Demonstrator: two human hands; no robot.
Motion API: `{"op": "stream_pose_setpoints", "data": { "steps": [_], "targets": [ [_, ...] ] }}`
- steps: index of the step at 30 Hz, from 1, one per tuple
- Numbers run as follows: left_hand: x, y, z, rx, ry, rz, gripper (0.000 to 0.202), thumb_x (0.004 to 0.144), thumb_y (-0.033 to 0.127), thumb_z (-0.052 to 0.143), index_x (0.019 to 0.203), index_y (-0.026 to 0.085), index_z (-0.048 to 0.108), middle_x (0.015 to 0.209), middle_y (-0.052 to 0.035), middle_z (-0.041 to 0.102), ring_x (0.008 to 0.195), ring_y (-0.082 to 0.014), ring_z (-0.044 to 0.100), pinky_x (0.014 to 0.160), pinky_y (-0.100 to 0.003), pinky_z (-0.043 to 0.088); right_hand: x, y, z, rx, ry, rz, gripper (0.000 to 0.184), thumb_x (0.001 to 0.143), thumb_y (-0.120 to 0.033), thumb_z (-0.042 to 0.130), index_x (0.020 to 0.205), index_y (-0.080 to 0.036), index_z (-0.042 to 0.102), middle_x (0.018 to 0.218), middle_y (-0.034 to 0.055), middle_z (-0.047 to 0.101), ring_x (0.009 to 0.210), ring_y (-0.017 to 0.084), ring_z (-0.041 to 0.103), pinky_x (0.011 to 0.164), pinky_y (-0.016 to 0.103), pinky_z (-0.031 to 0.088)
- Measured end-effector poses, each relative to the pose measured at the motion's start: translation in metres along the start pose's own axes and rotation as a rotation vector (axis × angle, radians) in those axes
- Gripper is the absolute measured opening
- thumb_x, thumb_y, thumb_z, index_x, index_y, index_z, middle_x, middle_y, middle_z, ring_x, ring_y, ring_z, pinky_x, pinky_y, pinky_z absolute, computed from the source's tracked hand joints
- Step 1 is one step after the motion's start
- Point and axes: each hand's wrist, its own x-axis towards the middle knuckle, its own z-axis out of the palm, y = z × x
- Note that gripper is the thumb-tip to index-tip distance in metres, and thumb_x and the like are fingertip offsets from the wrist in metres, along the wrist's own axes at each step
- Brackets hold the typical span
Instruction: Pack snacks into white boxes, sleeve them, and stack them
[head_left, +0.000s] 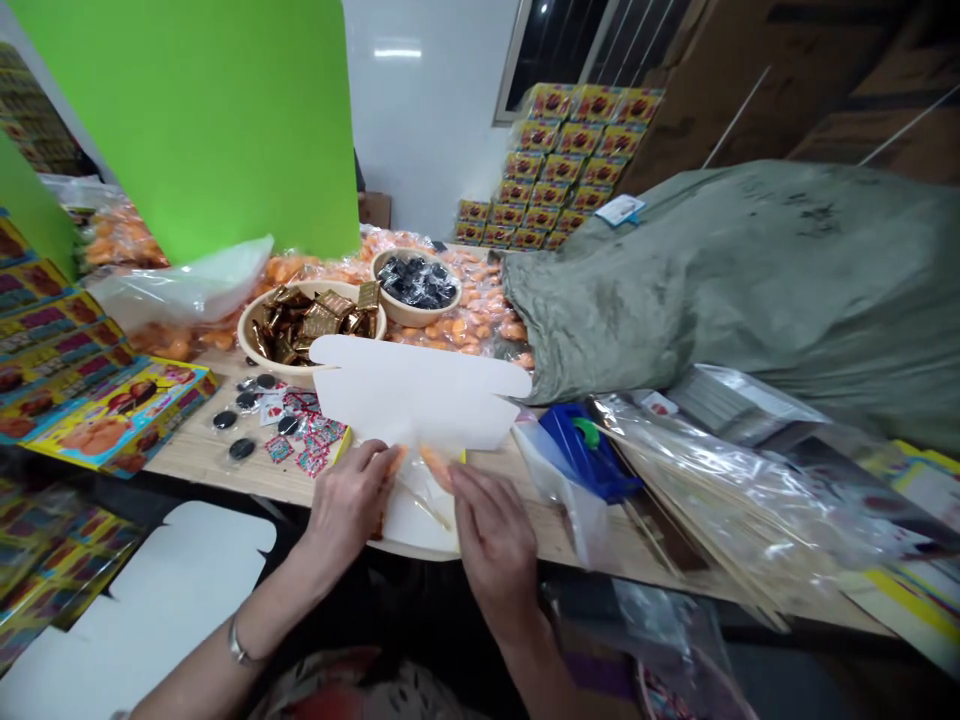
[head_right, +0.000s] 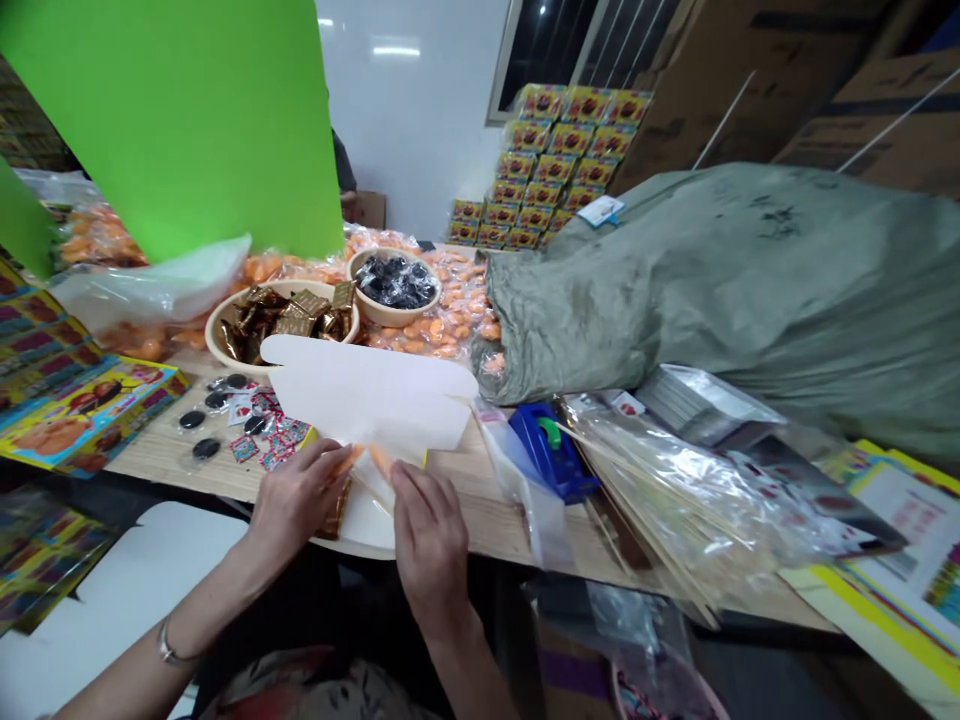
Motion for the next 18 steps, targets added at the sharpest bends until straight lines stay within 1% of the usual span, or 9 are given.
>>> {"op": "stream_pose_setpoints", "data": {
  "steps": [2,3,5,7,10,13,15,16,18],
  "targets": [
    [-0.001,0.009,0.011,0.097,-0.083,-0.011,0.025,0.091,0.014,0.048,0.110,0.020,0.063,0.106,-0.0092,0.067,0.084,-0.0198,0.068,0.068,-0.028,0.056,-0.009,0.000,0.014,-0.137,-0.055,-0.061,0.032,0.093,-0.007,0.045,0.119,-0.015,0.064,0.106,0.0112,0.071,0.097,0.020,0.064,0.085,0.035,0.054],
    [-0.002,0.014,0.017,0.091,-0.137,-0.008,0.026,0.090,0.012,0.048,0.111,0.019,0.061,0.108,-0.0102,0.066,0.086,-0.0199,0.067,0.070,-0.029,0.056,-0.013,0.001,0.021,-0.205,-0.099,-0.065,0.032,0.094,-0.008,0.043,0.118,-0.014,0.063,0.105,0.0120,0.070,0.096,0.021,0.063,0.084,0.035,0.054],
    [-0.006,0.019,0.027,-0.005,-0.240,0.048,0.028,0.089,0.011,0.051,0.114,0.017,0.059,0.114,-0.0118,0.065,0.096,-0.0216,0.065,0.081,-0.033,0.056,-0.021,0.004,0.030,-0.310,-0.244,-0.047,0.031,0.094,-0.007,0.041,0.115,-0.014,0.063,0.105,0.0120,0.069,0.093,0.022,0.061,0.081,0.036,0.053],
    [-0.009,0.020,0.033,-0.102,-0.327,0.146,0.025,0.090,0.015,0.053,0.114,0.016,0.060,0.118,-0.0122,0.065,0.106,-0.0236,0.062,0.092,-0.038,0.054,-0.029,0.010,0.035,-0.371,-0.423,-0.011,0.028,0.092,-0.007,0.044,0.110,-0.016,0.064,0.105,0.0108,0.068,0.091,0.022,0.060,0.079,0.035,0.052],
    [-0.012,0.018,0.032,-0.102,-0.428,0.252,0.020,0.093,0.020,0.051,0.108,0.016,0.064,0.121,-0.0136,0.066,0.111,-0.0267,0.061,0.100,-0.045,0.049,-0.035,0.020,0.038,-0.428,-0.625,0.009,0.021,0.089,-0.006,0.052,0.098,-0.017,0.067,0.102,0.0090,0.068,0.089,0.023,0.060,0.080,0.036,0.050],
    [-0.010,0.020,0.019,-0.060,-0.487,0.302,0.023,0.094,0.018,0.049,0.110,0.013,0.065,0.126,-0.0176,0.063,0.116,-0.0293,0.060,0.101,-0.048,0.048,-0.032,0.026,0.041,-0.466,-0.747,-0.046,0.019,0.086,-0.006,0.055,0.087,-0.017,0.070,0.088,0.0073,0.071,0.083,0.023,0.062,0.076,0.036,0.049],
    [-0.008,0.018,0.005,-0.084,-0.460,0.309,0.024,0.094,0.018,0.049,0.111,0.013,0.065,0.130,-0.0181,0.061,0.118,-0.0300,0.059,0.100,-0.047,0.049,-0.028,0.028,0.041,-0.465,-0.778,-0.096,0.019,0.087,-0.009,0.055,0.080,-0.019,0.070,0.081,0.0064,0.072,0.079,0.023,0.063,0.073,0.035,0.048],
    [-0.007,0.012,-0.003,-0.128,-0.399,0.292,0.024,0.094,0.019,0.049,0.111,0.014,0.065,0.130,-0.0170,0.062,0.118,-0.0288,0.060,0.099,-0.045,0.050,-0.027,0.030,0.040,-0.451,-0.771,-0.119,0.019,0.088,-0.013,0.056,0.078,-0.020,0.070,0.080,0.0061,0.072,0.078,0.023,0.064,0.071,0.035,0.049],
    [-0.004,-0.012,-0.021,-0.239,-0.177,0.188,0.023,0.096,0.022,0.048,0.110,0.018,0.065,0.122,-0.0129,0.067,0.111,-0.0234,0.063,0.096,-0.037,0.052,-0.030,0.036,0.036,-0.408,-0.718,-0.166,0.016,0.090,-0.026,0.057,0.085,-0.020,0.071,0.085,0.0067,0.074,0.079,0.023,0.066,0.070,0.035,0.050]
  ]
}}
